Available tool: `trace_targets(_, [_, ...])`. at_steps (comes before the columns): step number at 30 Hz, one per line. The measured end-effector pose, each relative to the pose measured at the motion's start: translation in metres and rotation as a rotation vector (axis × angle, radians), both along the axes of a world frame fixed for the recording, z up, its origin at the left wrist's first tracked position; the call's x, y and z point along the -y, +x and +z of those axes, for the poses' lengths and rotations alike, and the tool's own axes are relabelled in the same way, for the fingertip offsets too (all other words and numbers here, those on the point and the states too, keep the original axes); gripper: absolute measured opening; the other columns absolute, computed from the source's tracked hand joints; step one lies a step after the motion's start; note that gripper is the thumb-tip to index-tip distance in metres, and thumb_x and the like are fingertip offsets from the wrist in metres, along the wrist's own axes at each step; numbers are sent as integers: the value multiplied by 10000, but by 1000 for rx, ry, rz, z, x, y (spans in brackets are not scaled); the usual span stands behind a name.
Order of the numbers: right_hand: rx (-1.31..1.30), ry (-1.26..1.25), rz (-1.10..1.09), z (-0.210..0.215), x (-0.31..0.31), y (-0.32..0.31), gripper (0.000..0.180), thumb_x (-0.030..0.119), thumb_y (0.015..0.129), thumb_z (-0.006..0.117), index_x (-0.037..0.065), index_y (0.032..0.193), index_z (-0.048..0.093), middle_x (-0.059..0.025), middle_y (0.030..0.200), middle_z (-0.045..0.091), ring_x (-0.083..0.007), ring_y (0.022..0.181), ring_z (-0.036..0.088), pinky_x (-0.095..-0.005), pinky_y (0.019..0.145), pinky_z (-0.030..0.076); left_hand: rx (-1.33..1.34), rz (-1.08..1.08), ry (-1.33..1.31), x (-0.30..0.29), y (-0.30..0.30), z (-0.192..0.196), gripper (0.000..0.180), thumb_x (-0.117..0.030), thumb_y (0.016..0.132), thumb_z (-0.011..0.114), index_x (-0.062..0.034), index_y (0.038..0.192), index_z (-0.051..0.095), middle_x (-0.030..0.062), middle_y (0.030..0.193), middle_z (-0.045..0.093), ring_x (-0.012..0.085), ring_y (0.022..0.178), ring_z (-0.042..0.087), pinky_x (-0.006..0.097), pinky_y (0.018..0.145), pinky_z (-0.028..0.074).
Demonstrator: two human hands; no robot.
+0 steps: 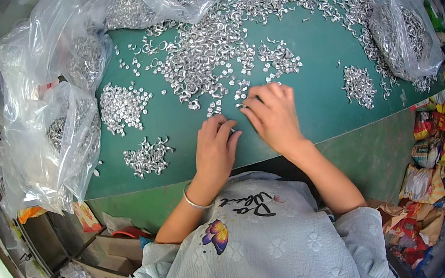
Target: The person sorts small metal decorative items by hand on a green workstation table, picking them up from a large pile and placing them into different plastic bags.
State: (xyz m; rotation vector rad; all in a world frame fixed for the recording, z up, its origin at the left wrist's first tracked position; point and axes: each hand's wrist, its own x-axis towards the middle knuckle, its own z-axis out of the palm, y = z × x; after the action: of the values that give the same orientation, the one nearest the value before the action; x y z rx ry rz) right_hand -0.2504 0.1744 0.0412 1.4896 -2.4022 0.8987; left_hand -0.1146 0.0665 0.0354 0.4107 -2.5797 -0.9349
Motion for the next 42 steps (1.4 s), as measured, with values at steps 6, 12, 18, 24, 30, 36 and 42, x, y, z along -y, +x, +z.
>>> trace_targets(6, [62, -49, 54, 7, -9, 14, 183, 121, 715, 767, 78, 871, 681, -18, 899, 592, -223, 869, 537, -376, 791, 367, 18, 55, 75, 7, 18, 2, 448, -23, 754, 736, -23, 1171, 571, 121, 1047, 556, 289, 932, 556, 389, 814, 455])
trace_targets(12, [175, -54, 28, 2, -14, 18, 227, 129, 713, 772, 77, 917, 690, -27, 929, 593, -229, 868, 530, -371, 779, 369, 7, 122, 99, 6, 23, 10, 623, -92, 703, 805, -35, 1253, 516, 124, 1111, 541, 280, 1010, 541, 391, 855, 442])
trace_targets(18, [34, 71, 1, 0, 1, 4, 191, 120, 745, 748, 80, 925, 699, -36, 1026, 580, -246, 932, 518, -370, 800, 376, 68, 174, 76, 2, 21, 7, 641, -149, 681, 830, -50, 1235, 524, 98, 1110, 543, 260, 1021, 528, 372, 861, 393])
trace_targets(24, [70, 26, 65, 2, -11, 10, 184, 104, 756, 735, 69, 928, 681, -34, 1012, 577, -242, 924, 521, -373, 794, 391, 73, 201, 69, 5, 28, 5, 452, -101, 759, 752, -53, 1168, 566, 95, 1072, 549, 273, 995, 522, 379, 820, 368])
trace_targets(30, [230, 42, 162, 7, -5, 24, 229, 33, 740, 732, 32, 956, 657, -67, 990, 580, -266, 907, 546, -372, 773, 424, 30, 190, -16, 8, 24, -1, 206, -46, 795, 694, -52, 990, 627, 71, 971, 561, 258, 913, 531, 377, 770, 357])
trace_targets(36, [388, 1, 194, 0, 3, 39, 274, 2, 767, 697, -20, 1028, 614, -129, 999, 556, -321, 926, 556, -404, 792, 473, -28, 251, 14, 13, 33, 9, 186, -15, 794, 679, -56, 967, 624, 69, 953, 565, 258, 894, 538, 369, 757, 358])
trace_targets(42, [526, -49, 231, 27, -4, 32, 342, -27, 788, 677, 3, 1124, 618, -145, 1066, 586, -305, 940, 590, -369, 798, 497, -118, 132, 85, 0, 22, 14, 196, 6, 783, 688, -40, 966, 637, 82, 960, 578, 268, 895, 549, 363, 766, 391])
